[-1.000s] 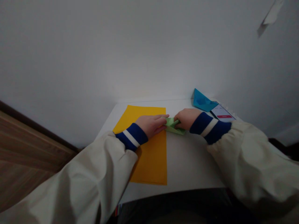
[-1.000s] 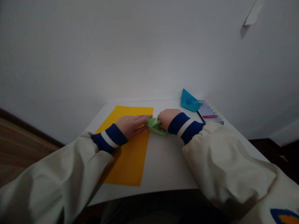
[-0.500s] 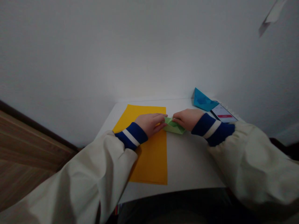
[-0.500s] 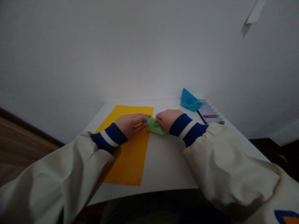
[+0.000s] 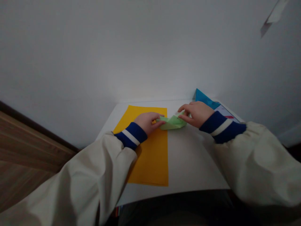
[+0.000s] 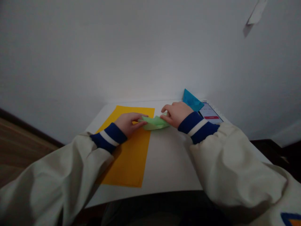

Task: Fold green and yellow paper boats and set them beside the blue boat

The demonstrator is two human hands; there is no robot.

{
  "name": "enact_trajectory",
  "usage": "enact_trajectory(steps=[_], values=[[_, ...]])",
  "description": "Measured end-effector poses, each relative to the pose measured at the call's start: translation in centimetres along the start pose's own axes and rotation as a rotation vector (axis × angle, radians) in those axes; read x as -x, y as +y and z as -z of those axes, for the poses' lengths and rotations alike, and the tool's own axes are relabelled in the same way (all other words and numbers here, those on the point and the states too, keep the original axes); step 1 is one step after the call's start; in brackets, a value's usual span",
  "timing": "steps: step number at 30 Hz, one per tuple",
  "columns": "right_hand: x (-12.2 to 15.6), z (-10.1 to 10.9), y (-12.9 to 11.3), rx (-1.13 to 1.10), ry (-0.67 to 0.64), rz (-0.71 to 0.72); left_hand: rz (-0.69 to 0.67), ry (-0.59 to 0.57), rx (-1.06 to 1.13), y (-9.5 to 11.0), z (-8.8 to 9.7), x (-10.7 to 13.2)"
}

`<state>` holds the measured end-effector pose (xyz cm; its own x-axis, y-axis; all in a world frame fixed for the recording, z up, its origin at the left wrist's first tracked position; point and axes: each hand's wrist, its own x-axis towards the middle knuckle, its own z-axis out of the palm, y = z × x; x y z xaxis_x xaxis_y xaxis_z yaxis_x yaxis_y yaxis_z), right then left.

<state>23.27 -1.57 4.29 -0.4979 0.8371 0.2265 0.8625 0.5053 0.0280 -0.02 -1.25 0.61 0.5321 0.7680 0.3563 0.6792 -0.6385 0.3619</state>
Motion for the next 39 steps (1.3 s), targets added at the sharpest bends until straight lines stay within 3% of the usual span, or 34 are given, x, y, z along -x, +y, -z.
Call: enact_trajectory(steps=[7, 12, 18, 22, 30, 39], values=[[-0.1, -1.9, 2.6, -0.17, 0.077, 0.14, 0.303, 0.078, 0.144, -1.1, -0.9, 0.0], [-0.1, -4.0, 2.9, -0.296, 0.123, -0.054, 0.433, 0.131, 0.238, -1.3, -1.0, -0.1], [-0.1, -4.2, 2.8, -0.393, -0.075, -0.323, 0.515, 0.153, 0.227, -2.1, -0.9, -0.4], [-0.1, -4.2, 3.1, -0.433, -0.116, -0.379, 0.564, 0.126, 0.149, -2.4, -0.9, -0.4], [-0.3, -4.5, 3.0, -0.432, -0.144, -0.364, 0.556, 0.063, -0.035, -2.1, -0.9, -0.3], [-0.3, -4.1, 1.8, -0.104, -0.105, -0.275, 0.423, -0.017, -0.406, -0.9, -0.3, -0.1]])
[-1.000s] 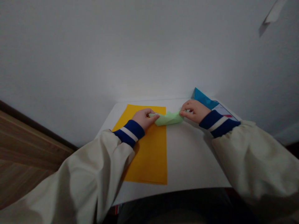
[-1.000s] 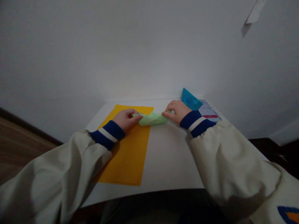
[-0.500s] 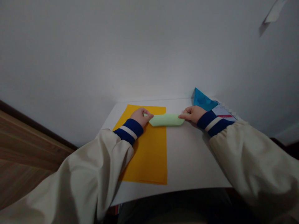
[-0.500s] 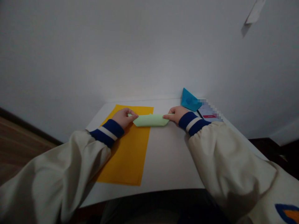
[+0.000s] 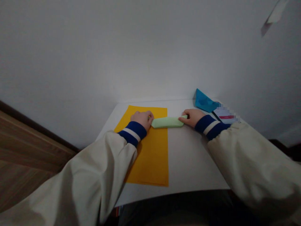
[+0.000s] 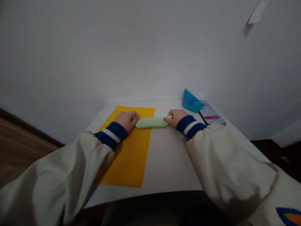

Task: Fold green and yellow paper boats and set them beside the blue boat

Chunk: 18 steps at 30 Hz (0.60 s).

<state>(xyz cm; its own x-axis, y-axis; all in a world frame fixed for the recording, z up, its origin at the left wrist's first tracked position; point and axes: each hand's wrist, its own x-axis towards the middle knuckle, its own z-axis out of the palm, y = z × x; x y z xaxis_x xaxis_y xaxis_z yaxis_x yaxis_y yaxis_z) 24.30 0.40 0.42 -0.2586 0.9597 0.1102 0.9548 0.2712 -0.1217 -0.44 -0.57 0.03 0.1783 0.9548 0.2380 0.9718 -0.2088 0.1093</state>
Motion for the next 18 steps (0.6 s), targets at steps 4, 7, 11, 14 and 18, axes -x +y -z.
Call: enact_trajectory(steps=[4, 7, 11, 14, 18], values=[[0.2, 0.0, -0.5, 0.047, 0.099, 0.114, -0.108, 0.062, -0.064, 0.2, -0.1, 0.3], [0.3, 0.2, -1.1, 0.011, 0.172, 0.259, -0.145, 0.104, -0.073, 0.7, 0.0, 0.5], [0.5, 0.9, -2.1, -0.012, 0.224, 0.443, -0.31, 0.098, -0.029, 1.3, 0.5, 0.5], [0.7, 1.2, -2.8, -0.045, 0.188, 0.465, -0.439, 0.049, 0.015, 1.6, 0.7, 0.4], [0.7, 1.1, -2.9, -0.133, 0.108, 0.442, -0.462, 0.017, 0.014, 1.7, 0.7, 0.4]])
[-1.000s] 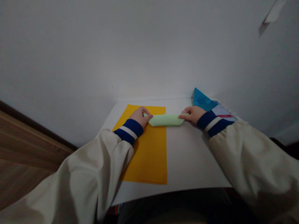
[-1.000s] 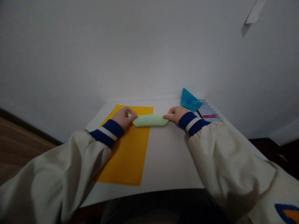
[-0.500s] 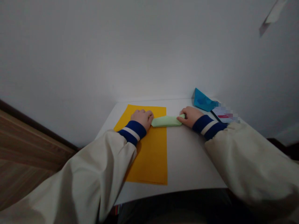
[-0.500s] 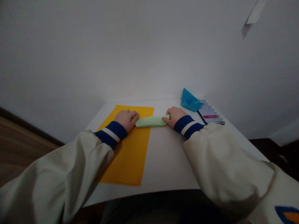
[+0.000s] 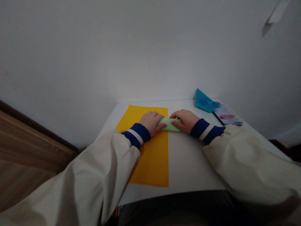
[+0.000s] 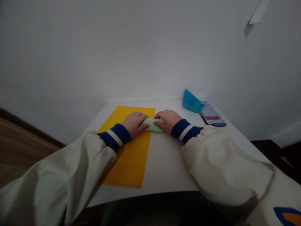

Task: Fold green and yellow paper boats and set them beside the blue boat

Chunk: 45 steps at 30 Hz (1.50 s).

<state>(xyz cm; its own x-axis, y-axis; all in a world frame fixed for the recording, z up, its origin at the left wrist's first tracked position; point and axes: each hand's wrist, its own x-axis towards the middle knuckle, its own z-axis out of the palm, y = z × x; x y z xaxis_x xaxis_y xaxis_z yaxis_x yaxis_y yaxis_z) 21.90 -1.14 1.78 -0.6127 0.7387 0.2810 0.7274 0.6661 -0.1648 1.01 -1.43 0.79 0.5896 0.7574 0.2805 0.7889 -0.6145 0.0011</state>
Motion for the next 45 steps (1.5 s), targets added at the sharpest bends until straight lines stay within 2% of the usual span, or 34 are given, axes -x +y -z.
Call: enact_trajectory(steps=[3, 6, 8, 16, 26, 37, 41, 45], values=[[0.0, -0.1, 0.2, 0.008, 0.029, 0.044, -0.003, -0.013, 0.002, 0.0, 0.2, 0.0], [-0.1, 0.0, -0.1, 0.09, 0.074, 0.022, -0.011, -0.032, 0.015, 0.1, 0.3, -0.1], [-0.1, 0.0, -0.5, 0.092, 0.034, -0.021, -0.01, -0.04, 0.017, 0.0, 0.4, -0.2], [-0.1, -1.0, -0.7, -0.172, -0.101, -0.184, 0.036, -0.06, 0.042, -0.3, 0.2, -0.3], [-0.4, -0.6, -0.9, -0.07, -0.149, -0.232, 0.065, -0.082, 0.047, -0.5, 0.2, -0.2], [0.0, -0.9, 0.5, -0.034, -0.181, -0.259, 0.125, -0.161, -0.02, -0.7, 0.2, -0.2], [0.1, -1.0, 0.9, -0.041, -0.194, -0.258, 0.172, -0.2, -0.012, -1.1, 0.1, -0.2], [0.3, -1.0, 1.1, -0.036, -0.215, -0.262, 0.161, -0.244, 0.026, -1.6, 0.0, -0.2]])
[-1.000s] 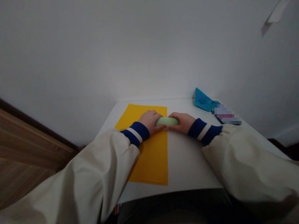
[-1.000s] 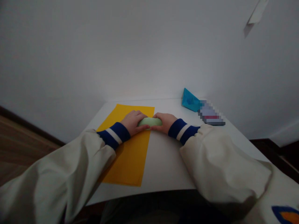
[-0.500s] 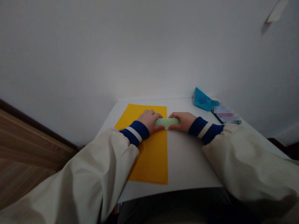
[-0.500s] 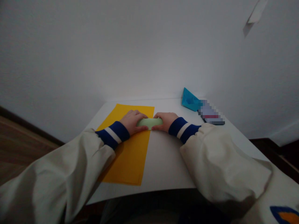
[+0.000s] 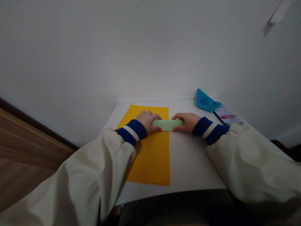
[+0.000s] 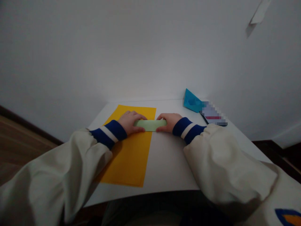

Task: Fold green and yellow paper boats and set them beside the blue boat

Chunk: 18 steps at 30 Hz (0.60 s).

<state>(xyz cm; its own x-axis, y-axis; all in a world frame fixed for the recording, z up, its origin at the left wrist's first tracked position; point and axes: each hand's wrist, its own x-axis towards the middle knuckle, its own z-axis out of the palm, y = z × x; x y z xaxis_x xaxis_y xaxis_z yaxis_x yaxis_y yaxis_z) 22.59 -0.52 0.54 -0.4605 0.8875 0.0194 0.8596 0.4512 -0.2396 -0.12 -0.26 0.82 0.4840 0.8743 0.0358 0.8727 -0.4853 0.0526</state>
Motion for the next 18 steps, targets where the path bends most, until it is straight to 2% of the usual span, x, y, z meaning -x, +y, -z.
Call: enact_trajectory(steps=[6, 13, 16, 18], values=[[0.2, -0.1, 0.3, -0.038, -0.03, -0.005, -0.026, -0.049, 0.032, -1.0, -0.1, -0.3], [0.2, -0.4, 0.8, -0.059, -0.012, 0.021, -0.068, -0.031, 0.066, -2.0, -0.6, -0.4], [0.2, -0.2, 0.9, -0.07, 0.084, 0.042, -0.041, 0.065, 0.076, -1.8, -0.6, -0.2], [0.2, 0.3, 0.6, -0.053, 0.224, 0.083, 0.004, 0.217, 0.053, -1.2, -0.2, 0.2]])
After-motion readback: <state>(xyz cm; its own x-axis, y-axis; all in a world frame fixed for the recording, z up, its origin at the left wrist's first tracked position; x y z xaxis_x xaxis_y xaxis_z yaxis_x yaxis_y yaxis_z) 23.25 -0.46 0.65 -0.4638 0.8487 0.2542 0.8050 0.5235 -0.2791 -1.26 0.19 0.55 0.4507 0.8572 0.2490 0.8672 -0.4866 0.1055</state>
